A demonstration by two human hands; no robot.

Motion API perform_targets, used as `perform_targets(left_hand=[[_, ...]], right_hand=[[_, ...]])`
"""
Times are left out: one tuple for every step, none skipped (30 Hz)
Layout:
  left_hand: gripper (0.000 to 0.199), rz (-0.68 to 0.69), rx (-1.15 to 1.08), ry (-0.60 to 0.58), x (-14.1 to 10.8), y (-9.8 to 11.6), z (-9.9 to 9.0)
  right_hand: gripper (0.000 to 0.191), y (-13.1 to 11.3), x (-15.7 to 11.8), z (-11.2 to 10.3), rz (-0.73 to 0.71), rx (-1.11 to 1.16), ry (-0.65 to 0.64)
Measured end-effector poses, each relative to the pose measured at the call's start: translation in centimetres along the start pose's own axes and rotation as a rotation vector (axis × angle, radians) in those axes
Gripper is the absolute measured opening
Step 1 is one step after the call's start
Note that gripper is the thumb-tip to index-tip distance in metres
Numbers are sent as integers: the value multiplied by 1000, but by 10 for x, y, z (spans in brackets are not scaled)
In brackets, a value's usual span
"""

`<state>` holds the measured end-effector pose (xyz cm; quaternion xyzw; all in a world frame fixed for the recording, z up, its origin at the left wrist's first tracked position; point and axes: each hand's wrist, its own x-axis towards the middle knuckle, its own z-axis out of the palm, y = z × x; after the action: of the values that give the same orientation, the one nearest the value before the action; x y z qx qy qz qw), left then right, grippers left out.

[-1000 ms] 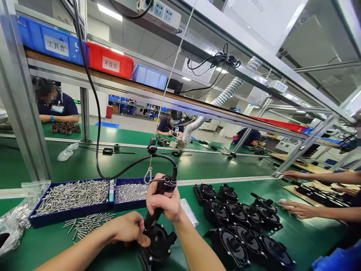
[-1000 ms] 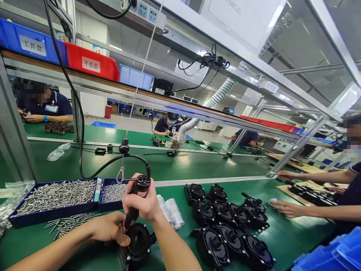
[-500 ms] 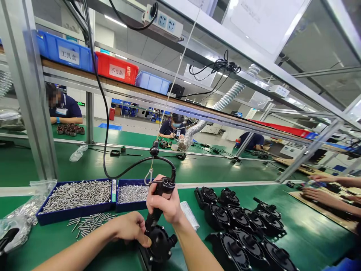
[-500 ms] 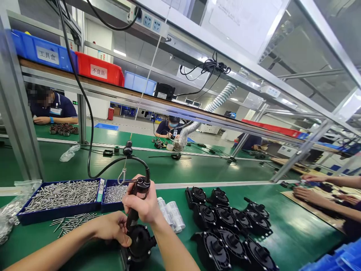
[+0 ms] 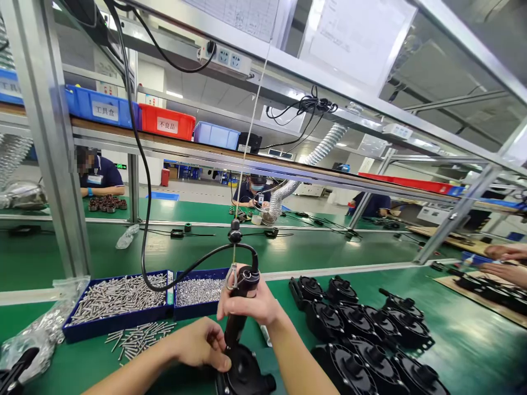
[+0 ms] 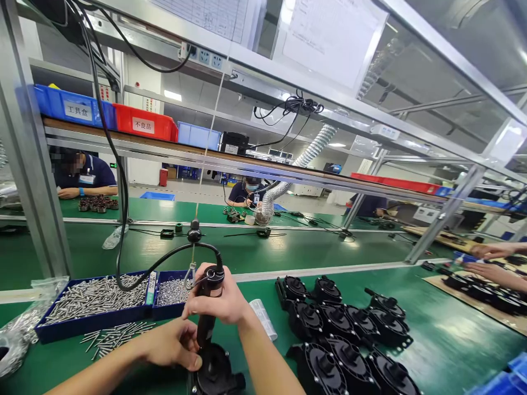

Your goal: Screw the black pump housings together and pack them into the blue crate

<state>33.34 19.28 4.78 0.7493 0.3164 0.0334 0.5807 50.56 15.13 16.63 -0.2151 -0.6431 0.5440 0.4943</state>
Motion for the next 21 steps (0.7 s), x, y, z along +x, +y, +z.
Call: perform_targets(left_hand=[[33, 11, 26, 36, -4, 4, -2], [26, 22, 100, 109, -8, 9, -5], [21, 25, 217, 202, -12, 13, -8], [20, 19, 366, 298, -16, 17, -12], [21, -4, 518, 373, -19, 19, -16], [22, -44, 649, 410, -20, 21, -19], [23, -90, 748, 412, -20, 21, -22], [24, -134, 812, 395, -19, 20, -22], [24, -167, 848, 374, -18, 19, -22], [24, -188, 866, 361, -16, 18, -21], [24, -203, 871, 356, -13, 16, -18], [25, -211, 873, 359, -12, 15, -15], [26, -218, 878, 365, -10, 14, -12], [26, -222, 880, 373, -9, 13, -9], [25, -224, 881, 383, -8, 12, -6], [24, -225, 882, 391, -7, 12, -4], [23, -228, 882, 397, -7, 11, -2], [22, -232, 882, 402, -6, 11, -1], [22, -236, 881, 405, -5, 10, 0], [23, -239, 881, 410, -4, 9, 0], [24, -240, 880, 415, -3, 8, 0]], right_hand=[[46, -4, -1, -2, -1, -47, 19], [43, -8, -3, -2, 3, -105, 45], [41, -12, -4, -2, 10, -171, 81], [39, -16, -4, -1, 21, -238, 120], [37, -19, -5, 1, 37, -303, 160], [36, -22, -5, 3, 54, -359, 196], [35, -25, -5, 6, 69, -399, 225], [36, -26, -5, 7, 82, -424, 245], [36, -27, -5, 9, 93, -439, 257], [36, -27, -5, 9, 100, -447, 263], [36, -27, -5, 10, 103, -454, 266], [36, -27, -5, 10, 103, -461, 269], [36, -27, -5, 9, 101, -466, 272], [36, -26, -5, 9, 100, -471, 273], [35, -26, -5, 9, 100, -474, 275], [34, -27, -5, 9, 102, -477, 276], [34, -27, -5, 9, 107, -480, 276], [33, -28, -5, 9, 114, -485, 276], [33, -29, -5, 10, 122, -492, 279], [33, -30, -5, 10, 128, -501, 287], [32, -31, -5, 11, 135, -511, 298]])
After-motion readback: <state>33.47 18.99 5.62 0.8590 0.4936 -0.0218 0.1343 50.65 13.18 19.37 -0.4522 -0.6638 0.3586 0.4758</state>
